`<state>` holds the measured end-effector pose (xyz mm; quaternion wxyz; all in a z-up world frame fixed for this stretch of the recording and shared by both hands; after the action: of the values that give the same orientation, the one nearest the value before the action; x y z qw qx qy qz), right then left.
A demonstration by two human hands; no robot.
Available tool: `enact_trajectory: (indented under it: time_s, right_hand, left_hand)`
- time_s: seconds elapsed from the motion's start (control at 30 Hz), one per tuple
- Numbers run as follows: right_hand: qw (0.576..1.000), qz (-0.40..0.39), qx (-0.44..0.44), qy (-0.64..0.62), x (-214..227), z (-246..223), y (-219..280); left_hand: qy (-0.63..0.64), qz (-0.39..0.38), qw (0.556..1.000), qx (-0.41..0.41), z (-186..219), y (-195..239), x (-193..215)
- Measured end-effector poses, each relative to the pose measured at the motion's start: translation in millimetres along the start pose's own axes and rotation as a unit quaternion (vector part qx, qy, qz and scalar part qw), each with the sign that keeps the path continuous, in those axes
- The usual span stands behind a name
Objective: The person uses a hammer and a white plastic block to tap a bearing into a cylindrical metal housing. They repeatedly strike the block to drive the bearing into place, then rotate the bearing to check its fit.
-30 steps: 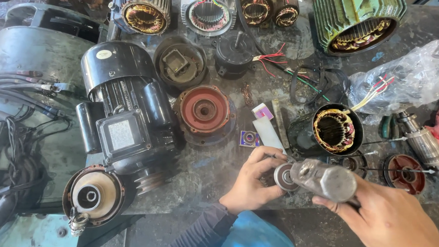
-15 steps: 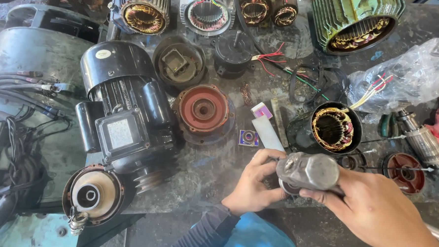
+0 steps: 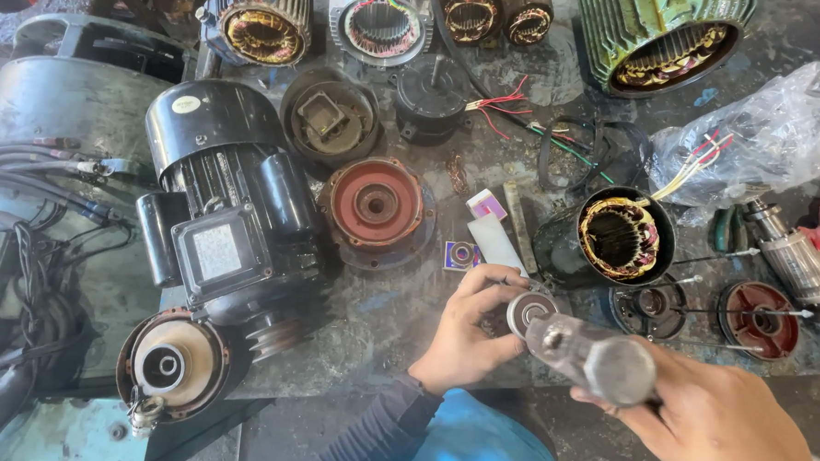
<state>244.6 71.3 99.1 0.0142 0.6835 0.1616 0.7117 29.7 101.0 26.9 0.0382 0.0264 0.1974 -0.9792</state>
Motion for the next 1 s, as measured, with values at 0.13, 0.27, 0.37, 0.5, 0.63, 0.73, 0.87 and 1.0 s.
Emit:
enact_trajectory:
  time_s: [0.13,0.27,0.37,0.5,0.63,0.73,0.87,1.0]
  right_hand:
    - [0.997,-0.058,-0.057,0.018,-6.7,6.8,-1.0]
    - [0.996,0.013,-0.089,-0.005,3.4,21.4,-0.9]
    - [0.995,0.101,-0.008,-0.025,15.2,11.7,-9.1]
    - [0.996,0.080,-0.015,-0.019,16.4,12.9,-20.2]
    - [0.999,0.024,-0.035,-0.021,29.4,-2.1,-32.4]
    - [0.999,0.034,-0.031,-0.017,33.5,-3.6,-36.4]
    - [0.998,0.028,-0.004,-0.051,45.3,-24.5,-42.8]
    - [0.998,0.029,0.023,-0.043,38.4,-26.8,-39.8]
  left_hand:
    - [0.000,0.006,1.000,0.009,-0.7,-0.6,1.9]
    - [-0.008,0.005,1.000,0.014,-7.0,1.0,2.8]
    - [0.001,0.004,1.000,0.007,-3.3,-1.3,2.6]
    - [0.010,0.002,1.000,0.005,-1.2,-1.4,2.0]
    - [0.020,0.002,1.000,-0.004,-1.0,4.3,-1.4]
    - [0.007,-0.001,1.000,-0.011,-0.1,4.6,-3.9]
    - [0.003,-0.003,1.000,-0.017,1.0,7.9,-6.7]
    - [-0.001,-0.012,1.000,-0.002,-0.9,9.9,-9.9]
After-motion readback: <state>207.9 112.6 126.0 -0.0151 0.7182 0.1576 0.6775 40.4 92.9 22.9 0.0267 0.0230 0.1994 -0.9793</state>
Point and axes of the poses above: each hand's wrist, its own y-axis away from the middle knuckle, its own x-axis out of the back of the hand, z = x × y, the point moved 9 cm from there along -y, towards the middle knuckle, and after that the axes turned 10 degrees about z, right-handed, at the moved point
